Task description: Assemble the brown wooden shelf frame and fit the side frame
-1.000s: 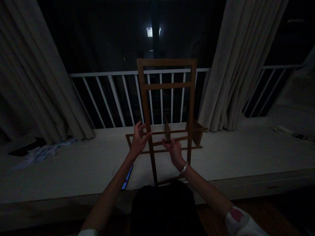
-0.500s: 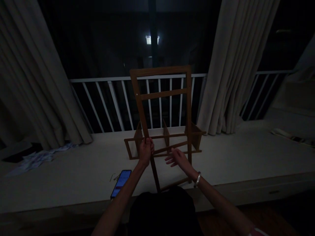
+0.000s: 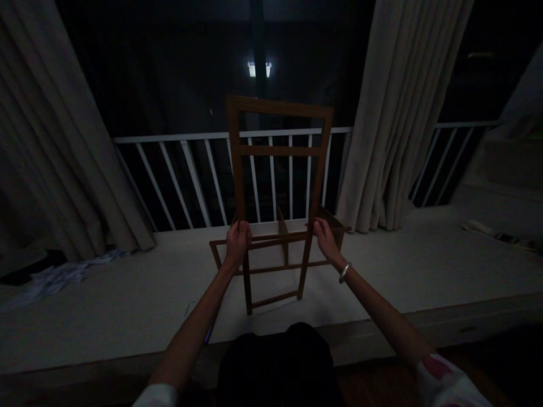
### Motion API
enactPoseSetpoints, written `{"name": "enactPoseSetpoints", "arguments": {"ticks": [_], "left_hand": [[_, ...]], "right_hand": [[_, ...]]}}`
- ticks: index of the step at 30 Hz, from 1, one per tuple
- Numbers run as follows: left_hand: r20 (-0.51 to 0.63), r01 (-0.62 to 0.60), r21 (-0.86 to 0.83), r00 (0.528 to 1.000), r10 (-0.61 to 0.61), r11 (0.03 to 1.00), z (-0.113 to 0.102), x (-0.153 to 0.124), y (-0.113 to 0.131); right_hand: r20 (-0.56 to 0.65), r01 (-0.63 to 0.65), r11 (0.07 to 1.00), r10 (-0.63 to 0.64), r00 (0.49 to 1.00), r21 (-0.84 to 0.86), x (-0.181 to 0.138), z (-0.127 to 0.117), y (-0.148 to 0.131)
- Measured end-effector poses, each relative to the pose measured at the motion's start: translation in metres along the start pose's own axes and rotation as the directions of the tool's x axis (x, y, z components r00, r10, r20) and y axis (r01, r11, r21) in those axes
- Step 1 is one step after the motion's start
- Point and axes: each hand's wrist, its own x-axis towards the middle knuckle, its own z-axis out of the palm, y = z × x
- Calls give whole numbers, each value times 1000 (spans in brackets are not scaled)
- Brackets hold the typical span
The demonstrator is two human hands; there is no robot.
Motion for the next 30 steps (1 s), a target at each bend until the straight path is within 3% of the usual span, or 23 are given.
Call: {"name": "enactPoseSetpoints", "arguments": {"ticks": [9, 30], "left_hand": [[6, 5, -18, 1000, -4, 1000, -18, 12, -10], [9, 9, -110, 1000, -8, 994, -48, 22, -25]], "right_hand": [[115, -178, 925, 147, 982, 336, 12, 41, 10], [169, -196, 923, 146, 975, 331, 13, 66, 11]]}}
